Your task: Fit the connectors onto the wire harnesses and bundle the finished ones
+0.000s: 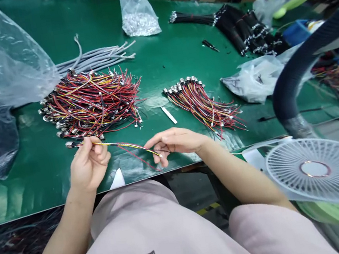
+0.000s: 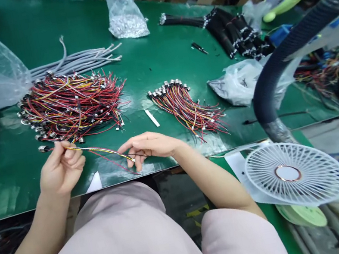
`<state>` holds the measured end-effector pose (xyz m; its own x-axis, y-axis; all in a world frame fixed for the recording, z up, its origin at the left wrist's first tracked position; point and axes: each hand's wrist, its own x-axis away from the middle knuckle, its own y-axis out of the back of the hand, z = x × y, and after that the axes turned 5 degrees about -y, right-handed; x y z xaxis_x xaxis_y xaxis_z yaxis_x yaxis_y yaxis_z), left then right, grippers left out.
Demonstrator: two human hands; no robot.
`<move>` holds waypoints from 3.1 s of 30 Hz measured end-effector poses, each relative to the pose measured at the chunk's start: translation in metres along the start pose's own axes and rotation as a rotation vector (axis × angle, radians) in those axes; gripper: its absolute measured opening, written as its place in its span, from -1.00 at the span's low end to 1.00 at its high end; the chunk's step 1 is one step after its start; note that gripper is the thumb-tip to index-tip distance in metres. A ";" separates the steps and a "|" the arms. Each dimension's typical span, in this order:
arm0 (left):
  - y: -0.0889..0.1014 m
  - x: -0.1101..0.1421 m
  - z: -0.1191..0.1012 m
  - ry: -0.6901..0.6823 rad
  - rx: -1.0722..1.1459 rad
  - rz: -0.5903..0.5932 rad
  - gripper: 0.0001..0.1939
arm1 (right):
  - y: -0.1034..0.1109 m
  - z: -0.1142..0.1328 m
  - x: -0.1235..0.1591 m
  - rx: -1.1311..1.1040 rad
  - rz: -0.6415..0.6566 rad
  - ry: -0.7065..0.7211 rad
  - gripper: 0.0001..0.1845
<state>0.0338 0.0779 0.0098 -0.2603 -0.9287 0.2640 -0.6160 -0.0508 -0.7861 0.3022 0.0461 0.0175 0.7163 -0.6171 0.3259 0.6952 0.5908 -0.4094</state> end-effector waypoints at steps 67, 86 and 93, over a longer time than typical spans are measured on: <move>-0.011 0.016 0.066 -0.028 -0.687 0.106 -0.81 | -0.046 -0.025 -0.018 0.138 -0.423 0.025 -0.56; -0.010 0.013 0.063 -0.018 -0.643 0.071 -0.81 | -0.039 -0.029 -0.024 -0.140 -0.260 -0.004 -0.58; -0.013 0.014 0.066 0.014 -0.659 0.066 -0.82 | -0.038 -0.031 -0.026 -0.175 -0.237 0.007 -0.60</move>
<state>0.0875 0.0416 -0.0128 -0.3200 -0.9170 0.2382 -0.9233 0.2454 -0.2954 0.2552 0.0238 -0.0026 0.5341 -0.7309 0.4248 0.8219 0.3312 -0.4635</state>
